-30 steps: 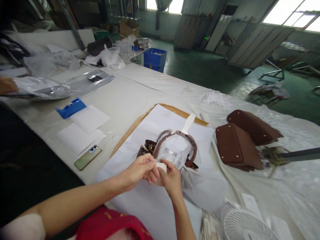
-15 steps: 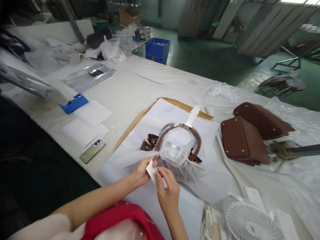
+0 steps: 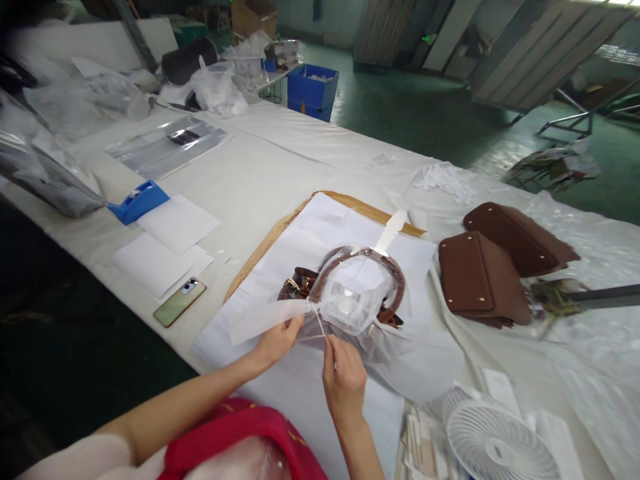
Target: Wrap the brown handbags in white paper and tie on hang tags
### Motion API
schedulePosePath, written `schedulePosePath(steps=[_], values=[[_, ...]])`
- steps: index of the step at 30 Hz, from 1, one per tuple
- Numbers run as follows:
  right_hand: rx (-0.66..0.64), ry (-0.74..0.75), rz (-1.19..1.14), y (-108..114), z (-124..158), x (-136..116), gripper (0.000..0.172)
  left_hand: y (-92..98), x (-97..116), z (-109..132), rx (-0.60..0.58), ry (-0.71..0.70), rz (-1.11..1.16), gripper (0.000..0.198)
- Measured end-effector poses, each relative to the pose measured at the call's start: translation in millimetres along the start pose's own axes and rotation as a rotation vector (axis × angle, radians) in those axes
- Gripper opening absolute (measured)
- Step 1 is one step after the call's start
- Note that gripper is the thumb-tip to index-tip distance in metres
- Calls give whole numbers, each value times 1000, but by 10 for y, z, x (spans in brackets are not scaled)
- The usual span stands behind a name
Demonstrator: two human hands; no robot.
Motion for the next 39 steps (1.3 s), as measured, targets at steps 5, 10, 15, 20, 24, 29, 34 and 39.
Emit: schedulePosePath(steps=[5,10,15,20,24,29,34,39], values=[[-43,100,-16,-39,-86,122,18,126,216,-39,85,-287,110,19],[-14,-109,-105,-153,-197,25,18,51,349,-224,-84,-71,401,24],[86,-448,-287,-243,-281,10,18,37,271,-342,-44,36,464,31],[141,-810,-452,-344,-316,66,34,19,211,-387,-56,123,494,40],[142,-995,-551,-360,-336,103,54,53,262,-412,-66,32,413,28],[14,-895,-531,-316,-407,127,28,118,377,-419,-69,-151,270,25],[2,-750,-547,-300,-486,77,24,121,451,-432,-47,-213,153,27],[-48,-788,-637,-311,-517,36,23,130,484,-420,-61,-219,90,31]])
Point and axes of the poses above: each hand's wrist, its own z-axis away from the middle knuckle, its own y-axis out of the back of the hand, x = y × z, the point moved 1 cm from there along -z, towards the middle knuckle, and after that the axes turned 13 degrees about x, right-handed, at the moved point
